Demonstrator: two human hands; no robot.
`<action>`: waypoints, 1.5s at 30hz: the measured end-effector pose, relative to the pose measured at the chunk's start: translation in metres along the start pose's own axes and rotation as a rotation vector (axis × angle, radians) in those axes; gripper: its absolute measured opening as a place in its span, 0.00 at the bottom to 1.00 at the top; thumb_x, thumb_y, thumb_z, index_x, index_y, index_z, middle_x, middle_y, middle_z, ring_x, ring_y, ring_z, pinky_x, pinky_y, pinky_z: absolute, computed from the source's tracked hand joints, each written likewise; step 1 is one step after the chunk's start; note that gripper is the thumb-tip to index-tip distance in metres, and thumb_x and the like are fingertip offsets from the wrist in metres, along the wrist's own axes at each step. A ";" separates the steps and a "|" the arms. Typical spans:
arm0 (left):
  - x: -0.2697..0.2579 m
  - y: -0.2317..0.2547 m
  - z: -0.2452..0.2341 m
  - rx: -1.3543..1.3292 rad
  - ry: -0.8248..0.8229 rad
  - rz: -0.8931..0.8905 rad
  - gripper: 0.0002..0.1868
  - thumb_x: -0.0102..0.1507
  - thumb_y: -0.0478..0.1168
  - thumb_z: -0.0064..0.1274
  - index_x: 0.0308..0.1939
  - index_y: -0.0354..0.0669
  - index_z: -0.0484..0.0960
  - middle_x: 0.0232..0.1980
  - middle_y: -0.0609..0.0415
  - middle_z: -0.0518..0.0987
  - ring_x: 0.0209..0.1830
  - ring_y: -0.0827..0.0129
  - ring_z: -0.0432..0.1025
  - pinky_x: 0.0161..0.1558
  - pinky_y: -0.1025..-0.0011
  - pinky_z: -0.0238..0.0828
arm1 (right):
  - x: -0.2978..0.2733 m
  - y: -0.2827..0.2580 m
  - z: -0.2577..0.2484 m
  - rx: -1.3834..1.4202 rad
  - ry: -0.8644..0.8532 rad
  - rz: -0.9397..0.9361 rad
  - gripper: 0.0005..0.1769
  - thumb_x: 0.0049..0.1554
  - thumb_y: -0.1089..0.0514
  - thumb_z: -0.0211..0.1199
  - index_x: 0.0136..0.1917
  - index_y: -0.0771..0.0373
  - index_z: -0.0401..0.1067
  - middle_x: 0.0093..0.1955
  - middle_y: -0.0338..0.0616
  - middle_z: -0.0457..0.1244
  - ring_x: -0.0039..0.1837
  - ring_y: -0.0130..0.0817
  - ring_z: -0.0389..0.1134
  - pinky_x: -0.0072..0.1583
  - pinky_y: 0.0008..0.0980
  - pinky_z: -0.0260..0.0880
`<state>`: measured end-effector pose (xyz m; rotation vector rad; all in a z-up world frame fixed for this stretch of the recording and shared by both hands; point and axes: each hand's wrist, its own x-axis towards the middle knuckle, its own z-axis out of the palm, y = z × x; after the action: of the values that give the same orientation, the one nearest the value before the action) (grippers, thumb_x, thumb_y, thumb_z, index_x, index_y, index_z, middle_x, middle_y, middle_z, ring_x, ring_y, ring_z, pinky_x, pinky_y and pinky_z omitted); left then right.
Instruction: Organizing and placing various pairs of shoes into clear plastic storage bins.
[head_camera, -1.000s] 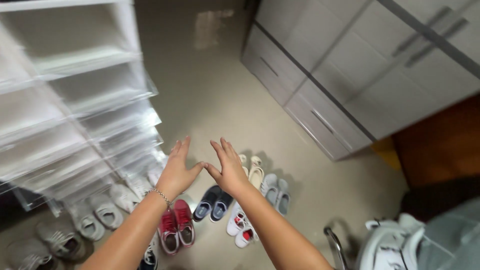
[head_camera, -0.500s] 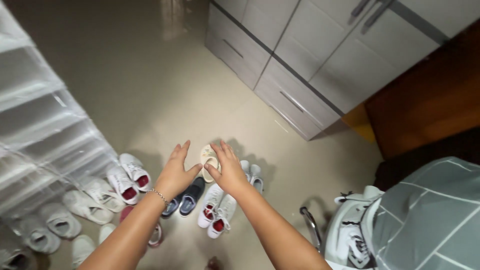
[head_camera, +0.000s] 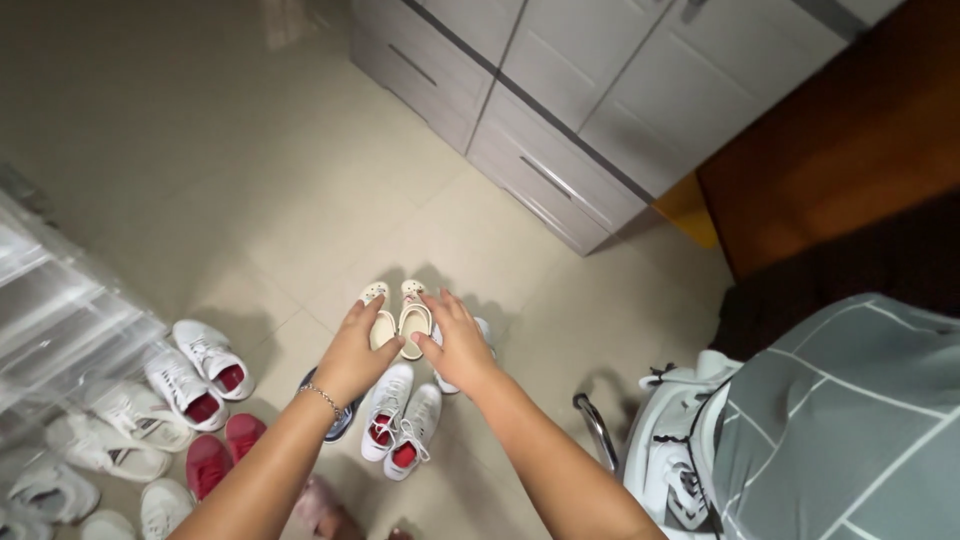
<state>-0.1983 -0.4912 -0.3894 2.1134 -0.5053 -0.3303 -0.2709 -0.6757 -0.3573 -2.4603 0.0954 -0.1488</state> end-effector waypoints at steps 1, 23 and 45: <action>0.009 -0.003 0.000 0.001 -0.016 0.003 0.43 0.58 0.47 0.61 0.74 0.39 0.62 0.76 0.31 0.60 0.80 0.45 0.49 0.74 0.60 0.52 | 0.005 0.005 0.003 0.001 0.005 0.015 0.37 0.56 0.49 0.66 0.75 0.59 0.61 0.80 0.65 0.48 0.81 0.61 0.49 0.75 0.49 0.52; 0.102 -0.087 0.060 0.019 -0.162 -0.245 0.43 0.57 0.46 0.61 0.74 0.40 0.62 0.77 0.31 0.57 0.78 0.44 0.54 0.73 0.60 0.54 | 0.077 0.129 0.112 0.032 -0.049 0.209 0.32 0.58 0.51 0.64 0.73 0.61 0.63 0.77 0.62 0.52 0.77 0.58 0.53 0.74 0.45 0.54; 0.137 -0.331 0.247 0.004 -0.010 -0.393 0.40 0.59 0.46 0.62 0.72 0.41 0.64 0.72 0.33 0.64 0.72 0.44 0.60 0.69 0.57 0.60 | 0.117 0.407 0.392 0.008 -0.072 0.384 0.29 0.55 0.48 0.68 0.64 0.64 0.70 0.57 0.56 0.67 0.60 0.51 0.69 0.61 0.44 0.68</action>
<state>-0.1044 -0.5684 -0.8073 2.2092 -0.0909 -0.5612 -0.1159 -0.7622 -0.9068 -2.3859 0.5294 0.1063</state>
